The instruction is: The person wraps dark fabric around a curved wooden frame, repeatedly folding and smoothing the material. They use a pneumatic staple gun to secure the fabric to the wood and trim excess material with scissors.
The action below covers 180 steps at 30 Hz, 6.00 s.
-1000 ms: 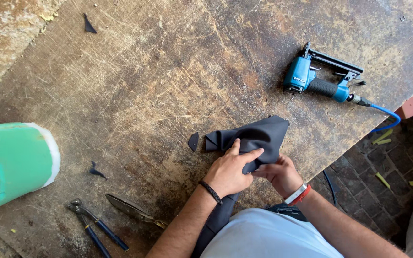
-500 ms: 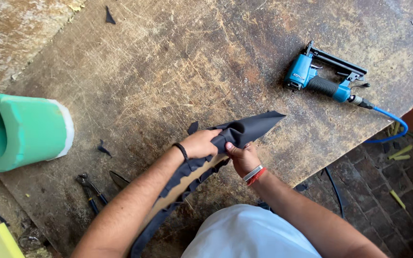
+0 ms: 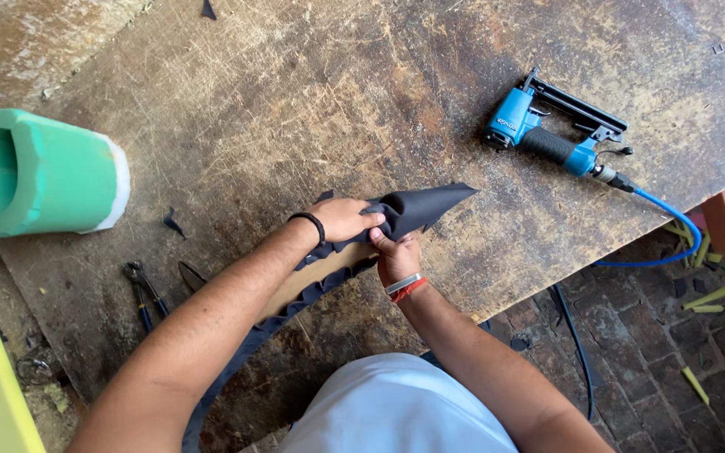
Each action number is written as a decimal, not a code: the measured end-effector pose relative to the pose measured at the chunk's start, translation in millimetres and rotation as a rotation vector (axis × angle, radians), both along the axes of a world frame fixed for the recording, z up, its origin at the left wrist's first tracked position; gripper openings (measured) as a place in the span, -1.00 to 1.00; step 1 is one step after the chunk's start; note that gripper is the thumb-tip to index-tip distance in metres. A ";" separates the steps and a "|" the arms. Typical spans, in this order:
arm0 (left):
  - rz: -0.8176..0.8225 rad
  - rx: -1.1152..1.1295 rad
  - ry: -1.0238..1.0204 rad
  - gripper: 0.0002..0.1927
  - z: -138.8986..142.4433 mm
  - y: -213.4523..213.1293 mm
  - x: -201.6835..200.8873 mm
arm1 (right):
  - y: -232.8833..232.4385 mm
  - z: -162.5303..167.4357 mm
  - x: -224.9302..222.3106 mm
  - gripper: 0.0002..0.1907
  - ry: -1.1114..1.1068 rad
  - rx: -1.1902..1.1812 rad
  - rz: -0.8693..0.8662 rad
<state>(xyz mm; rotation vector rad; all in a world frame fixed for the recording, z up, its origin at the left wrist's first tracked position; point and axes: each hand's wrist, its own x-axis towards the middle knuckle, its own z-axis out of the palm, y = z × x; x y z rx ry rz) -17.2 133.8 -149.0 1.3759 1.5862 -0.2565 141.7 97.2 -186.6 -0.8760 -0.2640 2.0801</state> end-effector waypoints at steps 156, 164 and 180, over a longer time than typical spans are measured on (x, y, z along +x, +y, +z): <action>1.494 0.636 0.455 -0.38 -13.4 -225.9 173.3 | 109.4 -1.9 5.9 -0.06 -0.966 1.744 1.424; 1.363 0.085 0.209 0.05 -23.1 -235.0 125.1 | 108.7 12.2 12.8 -0.04 -0.966 1.668 1.358; 0.949 0.099 0.523 -0.16 121.0 -197.3 77.4 | 237.3 15.7 105.6 -0.01 -1.684 1.815 1.400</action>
